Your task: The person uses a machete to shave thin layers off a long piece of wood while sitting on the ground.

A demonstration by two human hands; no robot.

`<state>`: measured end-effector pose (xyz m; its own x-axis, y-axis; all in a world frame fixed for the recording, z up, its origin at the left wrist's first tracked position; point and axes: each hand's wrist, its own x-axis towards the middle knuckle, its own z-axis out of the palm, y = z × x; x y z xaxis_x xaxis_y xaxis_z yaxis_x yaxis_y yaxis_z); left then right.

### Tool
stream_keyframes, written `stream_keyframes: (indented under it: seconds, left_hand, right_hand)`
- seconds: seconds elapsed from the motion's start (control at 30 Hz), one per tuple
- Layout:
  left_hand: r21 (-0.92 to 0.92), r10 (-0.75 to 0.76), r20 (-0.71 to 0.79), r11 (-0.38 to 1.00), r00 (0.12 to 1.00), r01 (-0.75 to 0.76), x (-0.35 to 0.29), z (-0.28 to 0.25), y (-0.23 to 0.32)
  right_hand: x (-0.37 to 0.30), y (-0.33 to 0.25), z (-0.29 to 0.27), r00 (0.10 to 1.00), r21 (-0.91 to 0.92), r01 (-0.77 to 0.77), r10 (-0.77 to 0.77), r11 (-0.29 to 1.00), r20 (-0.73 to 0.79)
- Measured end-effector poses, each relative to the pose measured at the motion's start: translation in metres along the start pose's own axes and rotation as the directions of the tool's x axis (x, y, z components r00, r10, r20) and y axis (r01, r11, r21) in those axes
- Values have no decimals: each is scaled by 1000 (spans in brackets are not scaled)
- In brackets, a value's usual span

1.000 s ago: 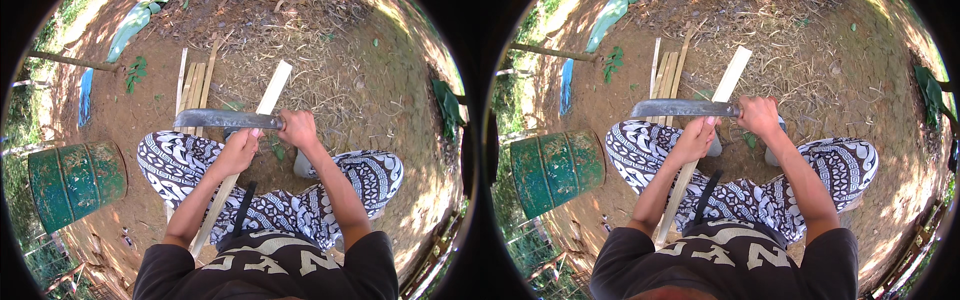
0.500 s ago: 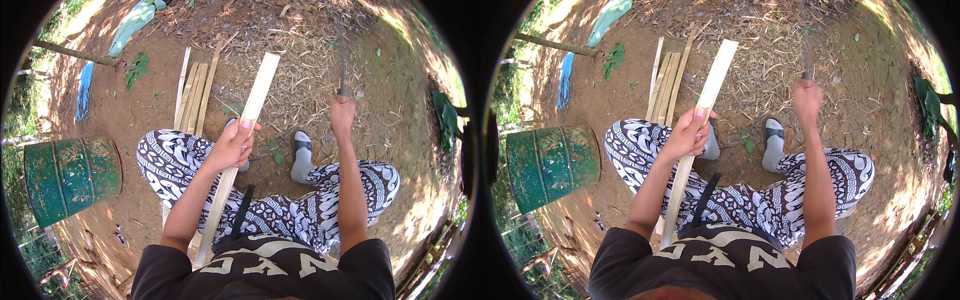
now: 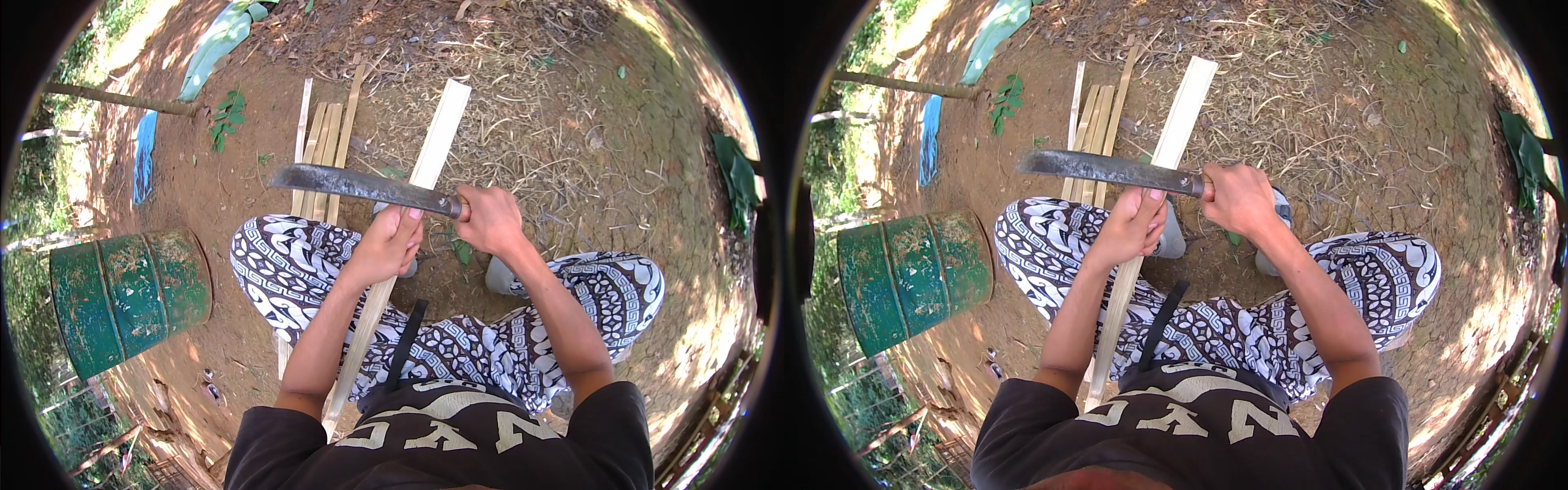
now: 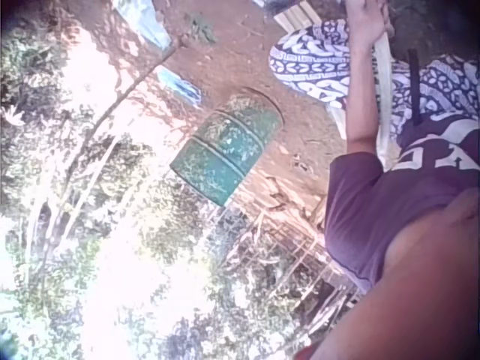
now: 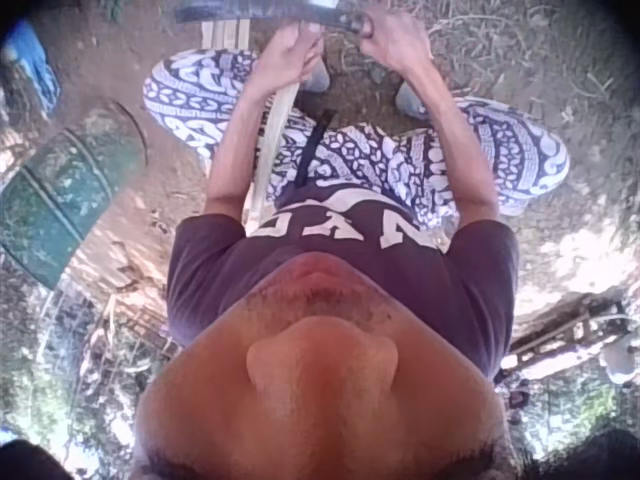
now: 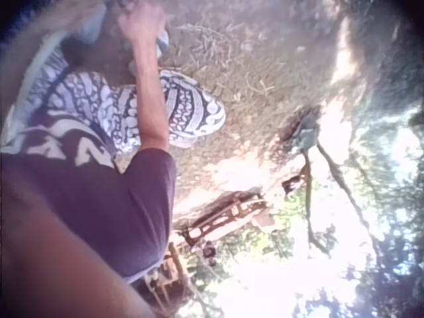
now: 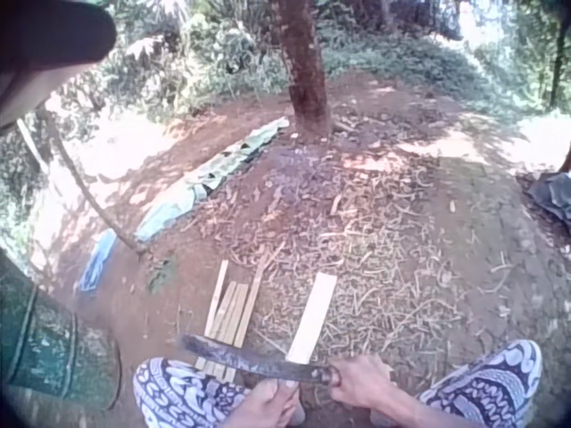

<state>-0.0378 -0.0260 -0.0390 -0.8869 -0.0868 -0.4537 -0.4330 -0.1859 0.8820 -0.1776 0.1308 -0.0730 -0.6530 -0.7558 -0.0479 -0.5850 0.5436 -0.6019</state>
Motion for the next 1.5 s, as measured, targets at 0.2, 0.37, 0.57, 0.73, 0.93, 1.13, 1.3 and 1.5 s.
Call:
stream_keyframes:
  seconds: [0.2, 0.37, 0.57, 0.73, 0.93, 1.13, 1.3, 1.5]
  left_hand:
    - [28, -2, -49, 1000, 999, 3, -1, 9, -3]
    - [84, -22, -18, 996, 1000, 24, 3, 6, -11]
    - [53, 20, -47, 998, 999, -17, 3, 14, -3]
    - [13, 22, -63, 1000, 998, -21, -5, 9, -3]
    - [-46, -65, -45, 997, 997, 63, -36, -14, -3]
    - [-132, -21, 16, 991, 1000, 22, -3, -9, 12]
    - [-72, -16, 16, 997, 1000, 17, -5, -1, 8]
    - [43, -94, 38, 995, 995, 92, 4, 2, -5]
  right_hand:
    - [5, 18, 18, 998, -49, 50, -52, 998, -31]
    - [5, 25, 23, 990, -96, 74, -85, 993, -114]
    - [13, 53, 18, 979, -147, 57, -84, 987, -185]
    - [21, 77, 13, 981, -193, 22, -59, 981, -186]
    - [25, 185, -69, 519, 63, -758, 658, 650, -545]
    - [24, 109, -42, 746, 336, -368, 491, 867, -450]
    - [10, 19, -17, 940, 271, -302, 333, 914, -77]
    - [-6, -2, 4, 997, 43, 79, -77, 996, -28]
